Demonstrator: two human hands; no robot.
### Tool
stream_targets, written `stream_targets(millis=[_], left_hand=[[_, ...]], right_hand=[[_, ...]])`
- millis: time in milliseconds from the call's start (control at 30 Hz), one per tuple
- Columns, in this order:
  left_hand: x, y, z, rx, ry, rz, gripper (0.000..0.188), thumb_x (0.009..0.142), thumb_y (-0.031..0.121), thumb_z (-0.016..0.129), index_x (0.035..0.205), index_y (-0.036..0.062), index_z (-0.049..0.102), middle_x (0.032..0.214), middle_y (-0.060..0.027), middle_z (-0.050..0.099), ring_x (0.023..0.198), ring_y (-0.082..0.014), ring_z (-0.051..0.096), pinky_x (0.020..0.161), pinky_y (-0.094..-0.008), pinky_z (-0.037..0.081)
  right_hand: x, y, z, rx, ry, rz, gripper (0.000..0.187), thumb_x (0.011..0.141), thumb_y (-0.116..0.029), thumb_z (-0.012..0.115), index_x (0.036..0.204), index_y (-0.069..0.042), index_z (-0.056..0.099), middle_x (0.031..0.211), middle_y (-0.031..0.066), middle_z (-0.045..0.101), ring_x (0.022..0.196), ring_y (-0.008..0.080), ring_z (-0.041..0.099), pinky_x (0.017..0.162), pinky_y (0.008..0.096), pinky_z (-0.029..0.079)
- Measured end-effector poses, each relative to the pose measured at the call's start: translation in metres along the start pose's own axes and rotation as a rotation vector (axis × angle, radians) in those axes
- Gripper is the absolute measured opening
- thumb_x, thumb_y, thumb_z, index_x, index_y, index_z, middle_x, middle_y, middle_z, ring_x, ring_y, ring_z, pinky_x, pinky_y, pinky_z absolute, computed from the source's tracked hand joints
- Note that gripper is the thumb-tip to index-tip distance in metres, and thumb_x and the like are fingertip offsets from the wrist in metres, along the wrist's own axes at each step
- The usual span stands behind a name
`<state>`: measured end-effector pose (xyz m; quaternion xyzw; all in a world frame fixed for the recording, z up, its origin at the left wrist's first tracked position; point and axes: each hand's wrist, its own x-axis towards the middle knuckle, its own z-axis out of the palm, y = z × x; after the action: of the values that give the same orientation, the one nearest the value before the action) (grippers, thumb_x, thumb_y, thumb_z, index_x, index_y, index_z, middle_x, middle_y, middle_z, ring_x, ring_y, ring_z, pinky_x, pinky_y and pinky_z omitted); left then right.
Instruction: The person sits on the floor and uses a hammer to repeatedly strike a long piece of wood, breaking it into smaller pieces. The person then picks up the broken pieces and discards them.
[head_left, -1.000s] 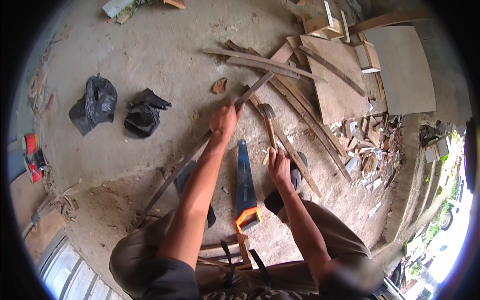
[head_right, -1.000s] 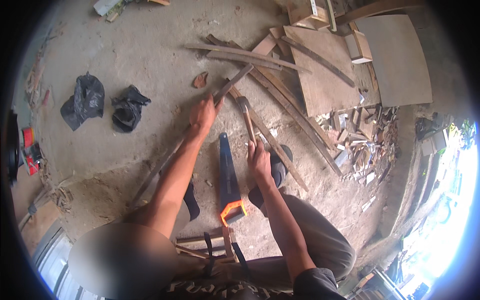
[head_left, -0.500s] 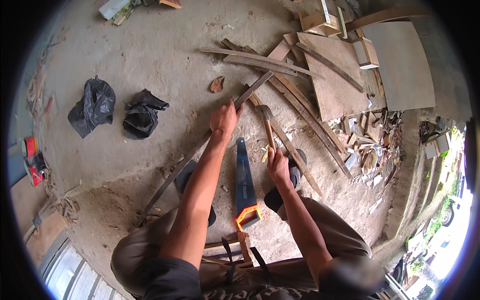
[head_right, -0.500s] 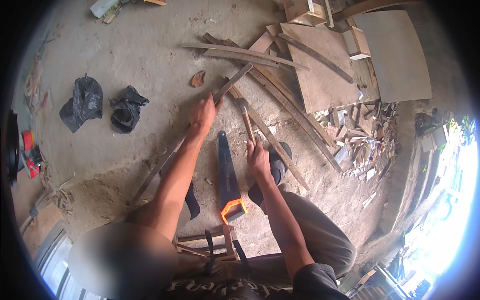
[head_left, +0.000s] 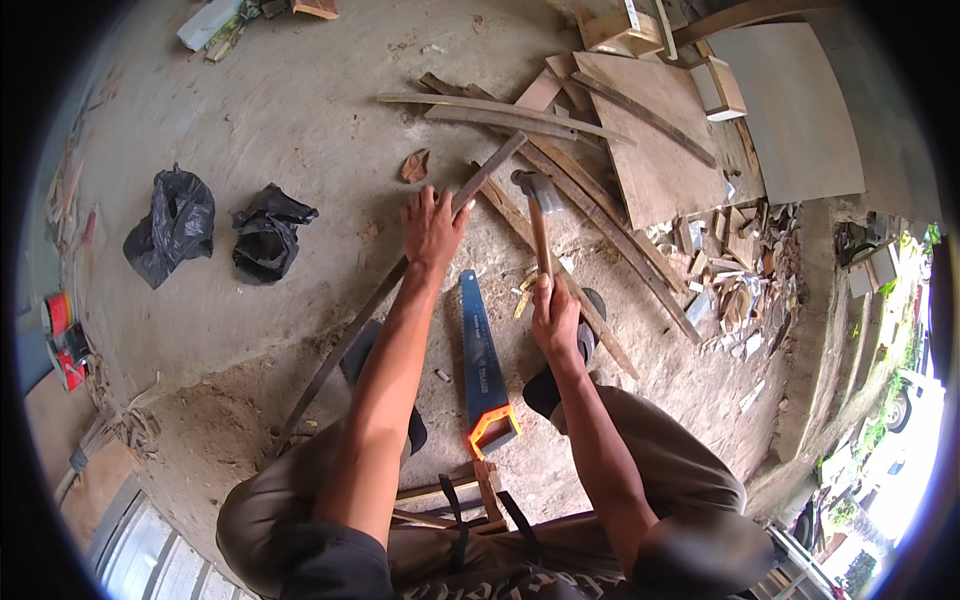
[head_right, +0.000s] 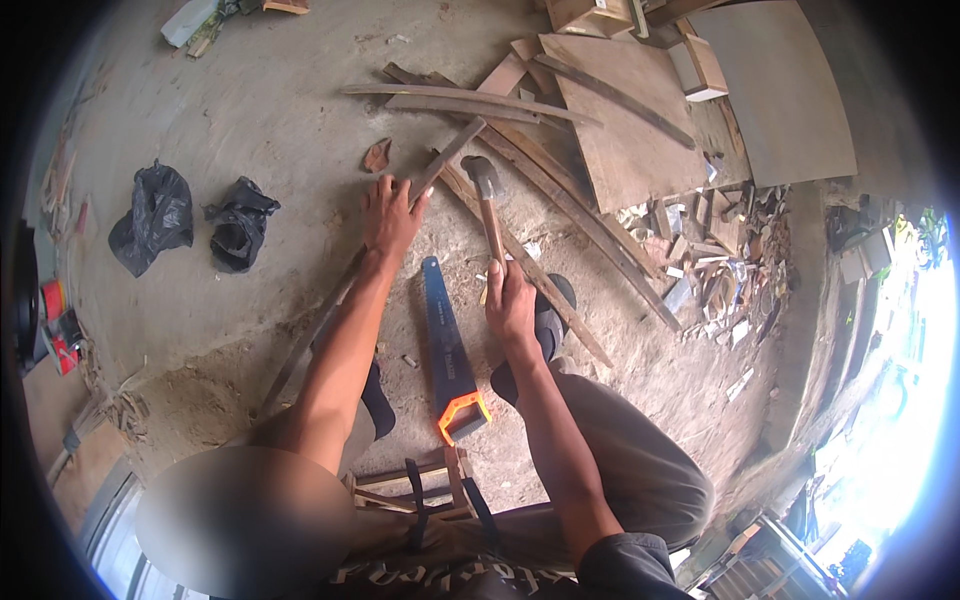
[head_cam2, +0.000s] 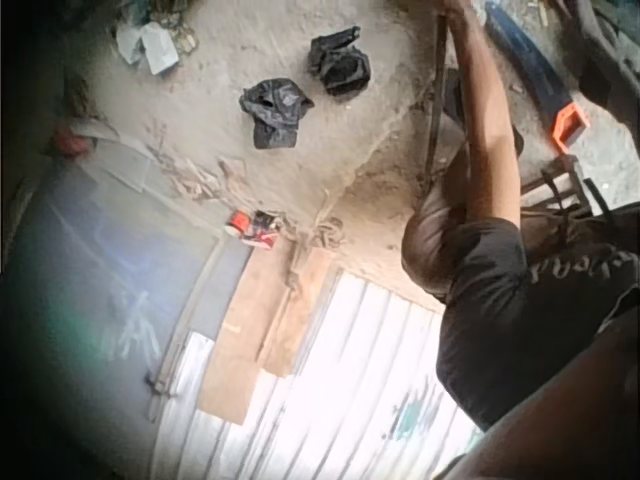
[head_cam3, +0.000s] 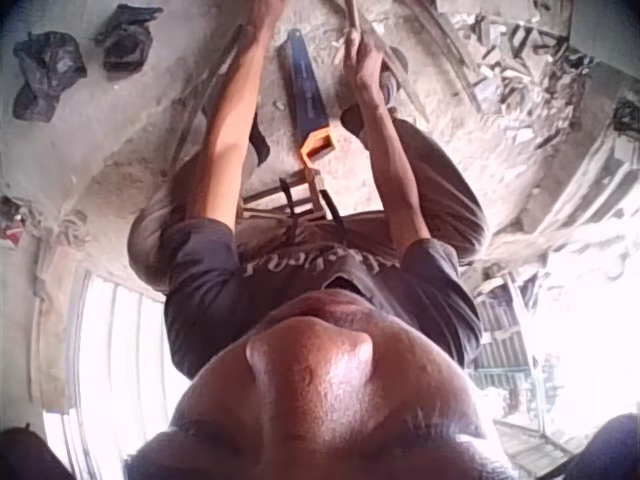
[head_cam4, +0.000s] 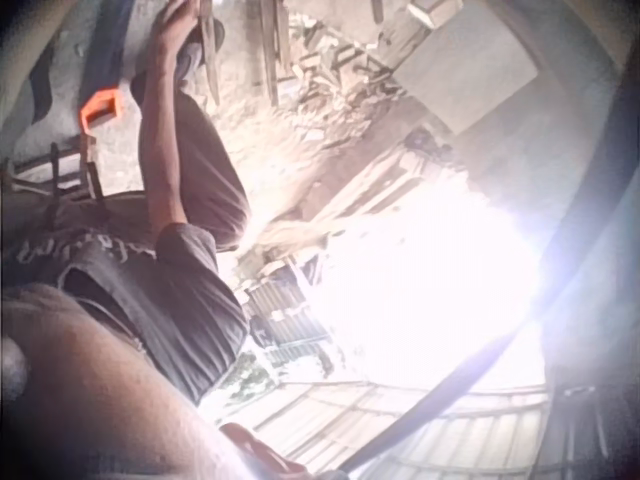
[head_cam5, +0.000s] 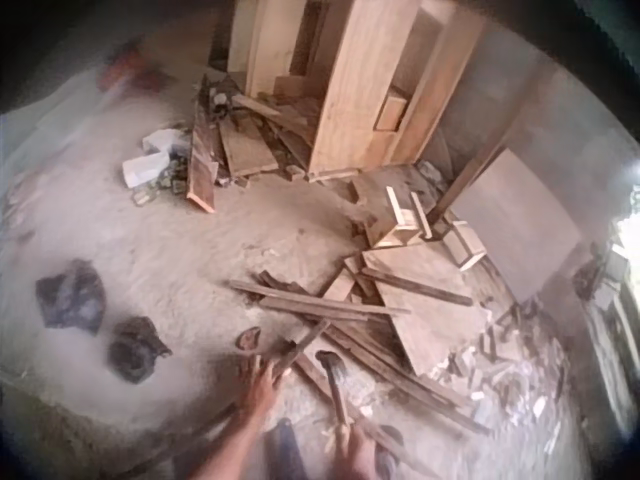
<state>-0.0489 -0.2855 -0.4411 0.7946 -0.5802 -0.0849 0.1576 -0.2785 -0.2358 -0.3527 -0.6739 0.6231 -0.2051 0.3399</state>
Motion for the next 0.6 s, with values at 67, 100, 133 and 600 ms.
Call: stream_targets(millis=[67, 100, 133, 600], left_hand=[[0.000, -0.001, 0.000, 0.120, 0.145, 0.086, 0.043, 0.098, 0.050, 0.052, 0.109, 0.0096, 0.059, 0.099, -0.0109, 0.059, 0.090, -0.0277, 0.063, 0.081, -0.0430, 0.049], [0.000, 0.000, 0.002, 0.133, 0.097, 0.075, 0.044, 0.099, 0.051, 0.051, 0.109, 0.0091, 0.059, 0.100, -0.0112, 0.059, 0.089, -0.0280, 0.064, 0.080, -0.0432, 0.050], [-0.001, 0.003, 0.005, 0.146, 0.049, 0.063, 0.046, 0.099, 0.052, 0.049, 0.108, 0.0085, 0.059, 0.100, -0.0115, 0.060, 0.089, -0.0283, 0.064, 0.080, -0.0433, 0.051], [-0.001, 0.008, 0.000, 0.174, -0.012, 0.086, 0.042, 0.102, 0.050, 0.047, 0.099, 0.0096, 0.058, 0.097, -0.0093, 0.058, 0.099, -0.0244, 0.058, 0.085, -0.0414, 0.046]], right_hand=[[-0.009, 0.017, 0.009, -0.003, -0.024, 0.055, 0.038, 0.104, -0.034, 0.046, 0.092, 0.001, 0.052, 0.067, 0.0290, 0.058, 0.067, 0.0517, 0.059, 0.056, 0.0537, 0.043], [-0.012, 0.022, 0.012, -0.002, -0.029, 0.074, 0.038, 0.104, -0.034, 0.046, 0.091, 0.001, 0.052, 0.067, 0.0296, 0.058, 0.068, 0.0523, 0.059, 0.057, 0.0541, 0.043], [-0.015, 0.026, 0.015, -0.001, -0.033, 0.092, 0.038, 0.104, -0.034, 0.046, 0.091, 0.001, 0.052, 0.068, 0.0301, 0.058, 0.068, 0.0530, 0.059, 0.057, 0.0545, 0.043], [-0.017, 0.060, 0.011, -0.191, 0.036, 0.069, 0.031, 0.103, -0.028, 0.048, 0.099, 0.001, 0.056, 0.065, 0.0297, 0.058, 0.066, 0.0509, 0.060, 0.054, 0.0559, 0.044]])
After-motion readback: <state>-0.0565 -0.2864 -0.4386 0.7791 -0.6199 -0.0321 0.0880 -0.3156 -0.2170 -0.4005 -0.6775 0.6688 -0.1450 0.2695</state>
